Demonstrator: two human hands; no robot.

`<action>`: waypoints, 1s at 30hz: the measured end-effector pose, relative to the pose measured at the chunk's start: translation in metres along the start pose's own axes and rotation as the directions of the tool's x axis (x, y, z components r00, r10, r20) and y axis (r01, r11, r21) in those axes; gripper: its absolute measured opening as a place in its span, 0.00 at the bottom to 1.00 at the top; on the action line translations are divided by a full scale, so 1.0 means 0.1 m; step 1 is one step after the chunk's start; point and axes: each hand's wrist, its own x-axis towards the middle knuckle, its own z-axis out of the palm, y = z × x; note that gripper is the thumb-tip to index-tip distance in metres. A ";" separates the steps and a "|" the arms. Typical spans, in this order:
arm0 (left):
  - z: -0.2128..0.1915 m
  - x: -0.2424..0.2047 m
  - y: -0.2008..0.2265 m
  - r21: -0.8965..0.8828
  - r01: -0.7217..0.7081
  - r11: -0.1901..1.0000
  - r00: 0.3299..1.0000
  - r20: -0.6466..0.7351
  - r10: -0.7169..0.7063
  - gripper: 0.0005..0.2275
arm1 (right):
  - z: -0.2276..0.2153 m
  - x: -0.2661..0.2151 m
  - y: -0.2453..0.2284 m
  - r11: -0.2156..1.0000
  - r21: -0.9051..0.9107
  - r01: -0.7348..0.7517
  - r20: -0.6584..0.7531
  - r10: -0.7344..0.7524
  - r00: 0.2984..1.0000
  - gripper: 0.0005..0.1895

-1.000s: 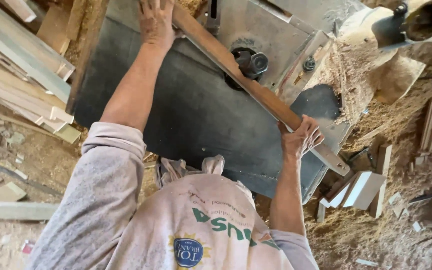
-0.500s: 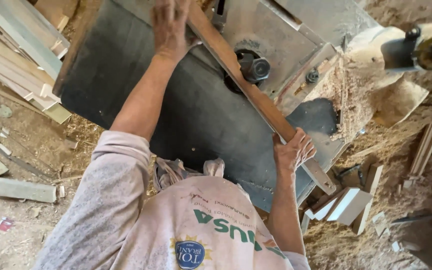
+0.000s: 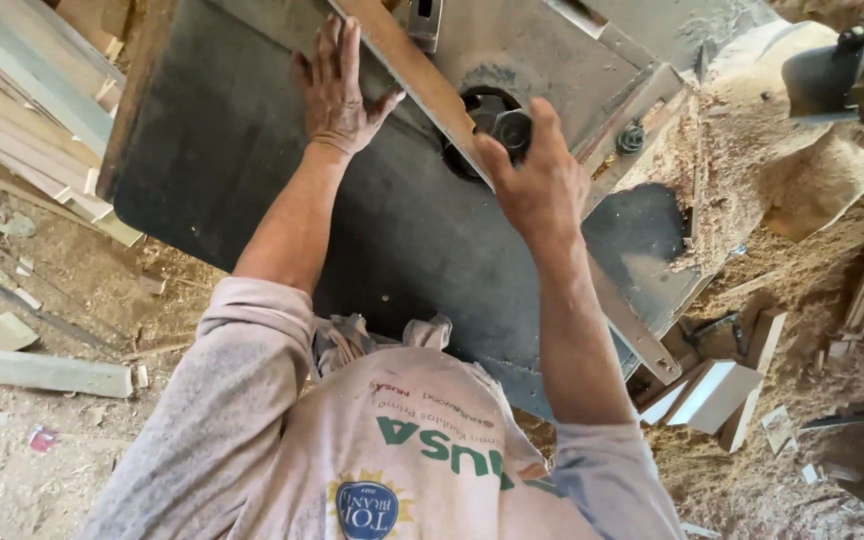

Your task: The person adjusts a woodworking machine by hand and with a wrench. They loosen and tighten bolts on the machine's fence, reposition the fence, and then secure it again. The person also uses a small wooden block to assist with the adjustment.

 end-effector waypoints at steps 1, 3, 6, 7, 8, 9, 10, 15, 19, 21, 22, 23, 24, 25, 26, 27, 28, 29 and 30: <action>0.01 -0.01 0.00 0.006 0.009 1.000 1.000 0.020 -0.009 0.48 | 0.07 0.09 -0.06 0.995 -0.095 0.005 -0.012 -0.006 1.000 0.39; 0.03 0.02 -0.02 0.016 0.025 1.000 0.999 0.038 -0.025 0.48 | 0.16 0.25 -0.12 0.982 -0.189 0.017 -0.020 -0.021 1.000 0.41; 0.04 -0.01 -0.04 0.004 0.026 1.000 1.000 -0.002 -0.026 0.47 | 0.15 0.31 -0.15 0.946 -0.323 -0.001 0.022 0.008 1.000 0.27; 0.02 -0.02 -0.04 0.018 0.039 0.999 0.998 0.042 -0.040 0.48 | 0.08 0.31 -0.18 0.952 -0.297 0.070 0.101 -0.041 0.994 0.23; 0.01 0.02 -0.01 0.030 0.044 0.999 0.996 0.079 -0.047 0.50 | -0.01 0.33 -0.19 0.955 -0.267 0.133 0.169 -0.090 0.982 0.19; 0.03 -0.01 -0.02 0.029 0.044 0.999 0.996 0.079 -0.046 0.50 | -0.06 0.33 -0.18 0.954 -0.267 0.132 0.169 -0.089 0.982 0.19; 0.05 -0.01 -0.03 0.006 0.035 0.999 0.998 0.044 -0.035 0.49 | -0.12 0.35 -0.17 0.938 -0.267 0.223 0.245 -0.158 0.957 0.20; 0.08 0.00 -0.01 -0.004 0.029 1.000 0.999 0.030 -0.029 0.52 | -0.20 0.43 -0.03 0.850 -0.266 0.455 0.393 -0.336 0.856 0.26; 0.02 -0.01 0.00 -0.002 0.045 0.999 0.993 0.114 -0.044 0.50 | -0.20 0.38 0.00 0.835 -0.211 0.508 0.348 -0.421 0.837 0.31; 0.01 0.01 0.01 0.002 0.037 0.999 0.995 0.098 -0.037 0.50 | -0.18 0.37 0.00 0.857 -0.183 0.482 0.332 -0.408 0.850 0.32; -0.02 0.02 0.02 -0.031 0.051 0.998 0.995 0.091 -0.048 0.50 | -0.15 0.37 0.02 0.856 -0.195 0.478 0.281 -0.418 0.864 0.32; -0.05 0.03 0.03 -0.065 0.066 0.996 0.995 0.084 -0.060 0.50 | -0.12 0.36 0.03 0.856 -0.208 0.473 0.229 -0.428 0.875 0.32; -0.04 0.02 0.03 -0.062 0.067 0.996 0.995 0.082 -0.062 0.50 | -0.11 0.35 0.02 0.855 -0.206 0.476 0.228 -0.432 0.873 0.32; -0.03 0.01 0.03 -0.060 0.061 0.996 0.996 0.070 -0.057 0.50 | -0.10 0.34 0.01 0.877 -0.206 0.434 0.225 -0.389 0.893 0.32; -0.02 0.01 0.03 -0.058 0.055 0.997 0.997 0.058 -0.052 0.49 | -0.09 0.34 0.00 0.897 -0.207 0.390 0.223 -0.345 0.912 0.32; -0.03 0.03 0.02 -0.055 0.058 0.997 0.997 0.056 -0.054 0.49 | -0.10 0.34 -0.04 0.896 -0.206 0.394 0.223 -0.349 0.910 0.32; -0.03 0.02 0.02 -0.045 0.051 0.998 0.997 0.054 -0.048 0.49 | -0.10 0.32 -0.07 0.919 -0.214 0.331 0.214 -0.287 0.934 0.29; -0.03 0.01 0.03 -0.035 0.044 0.998 0.998 0.053 -0.042 0.49 | -0.10 0.31 -0.10 0.938 -0.223 0.267 0.204 -0.223 0.953 0.27; -0.02 0.01 0.02 -0.034 0.046 0.998 0.998 0.050 -0.045 0.49 | -0.07 0.31 -0.08 0.937 -0.223 0.270 0.203 -0.226 0.953 0.27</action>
